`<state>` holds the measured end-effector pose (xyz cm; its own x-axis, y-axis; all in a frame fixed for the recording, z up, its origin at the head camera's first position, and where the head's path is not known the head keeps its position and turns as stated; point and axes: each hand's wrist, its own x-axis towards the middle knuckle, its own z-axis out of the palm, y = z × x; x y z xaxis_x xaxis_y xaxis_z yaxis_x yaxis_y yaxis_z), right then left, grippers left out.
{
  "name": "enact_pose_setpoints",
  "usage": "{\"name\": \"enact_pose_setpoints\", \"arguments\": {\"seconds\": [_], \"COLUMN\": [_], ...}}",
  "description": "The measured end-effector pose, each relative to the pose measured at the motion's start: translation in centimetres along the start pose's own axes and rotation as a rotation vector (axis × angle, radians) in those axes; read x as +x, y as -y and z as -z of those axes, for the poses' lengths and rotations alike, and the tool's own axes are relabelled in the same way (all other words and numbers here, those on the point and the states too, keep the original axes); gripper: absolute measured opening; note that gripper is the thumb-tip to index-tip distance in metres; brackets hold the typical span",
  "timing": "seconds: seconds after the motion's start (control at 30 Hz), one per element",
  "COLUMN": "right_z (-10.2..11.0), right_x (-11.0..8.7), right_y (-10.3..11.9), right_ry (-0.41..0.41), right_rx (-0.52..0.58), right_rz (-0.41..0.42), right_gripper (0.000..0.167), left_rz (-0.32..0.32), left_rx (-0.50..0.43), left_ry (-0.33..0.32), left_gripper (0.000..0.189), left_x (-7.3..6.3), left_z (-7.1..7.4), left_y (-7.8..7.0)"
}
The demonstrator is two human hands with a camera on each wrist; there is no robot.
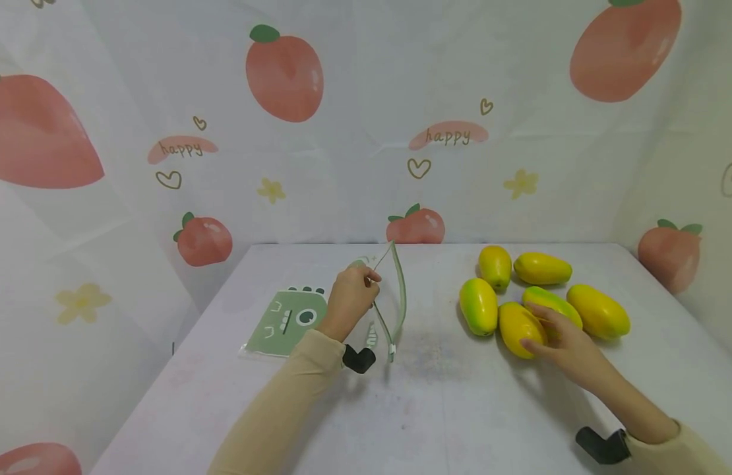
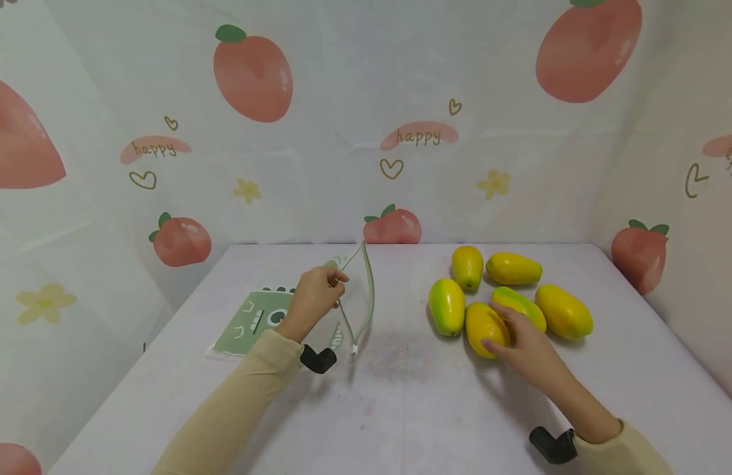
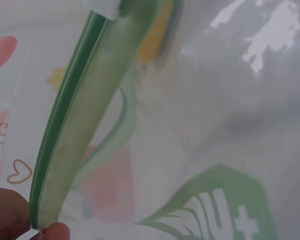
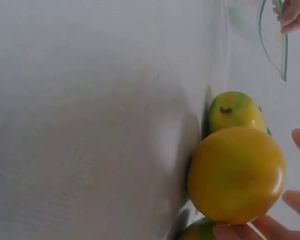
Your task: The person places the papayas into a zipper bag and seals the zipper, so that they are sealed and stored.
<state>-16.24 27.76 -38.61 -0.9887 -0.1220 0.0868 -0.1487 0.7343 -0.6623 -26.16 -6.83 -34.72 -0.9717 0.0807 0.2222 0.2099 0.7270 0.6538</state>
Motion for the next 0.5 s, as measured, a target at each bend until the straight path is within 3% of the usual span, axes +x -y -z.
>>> {"name": "enact_pose_setpoints", "arguments": {"seconds": [0.5], "right_z": [-0.93], "right_x": [1.02], "right_y": [0.05], "right_ry": [0.034], "right_rx": [-0.061], "right_rz": [-0.006], "right_gripper": [0.08], "left_rz": [-0.004], "left_rx": [0.002], "left_ry": [0.0], "left_gripper": [0.022], "left_x": [0.04], "left_z": [0.1], "left_y": [0.24]}}
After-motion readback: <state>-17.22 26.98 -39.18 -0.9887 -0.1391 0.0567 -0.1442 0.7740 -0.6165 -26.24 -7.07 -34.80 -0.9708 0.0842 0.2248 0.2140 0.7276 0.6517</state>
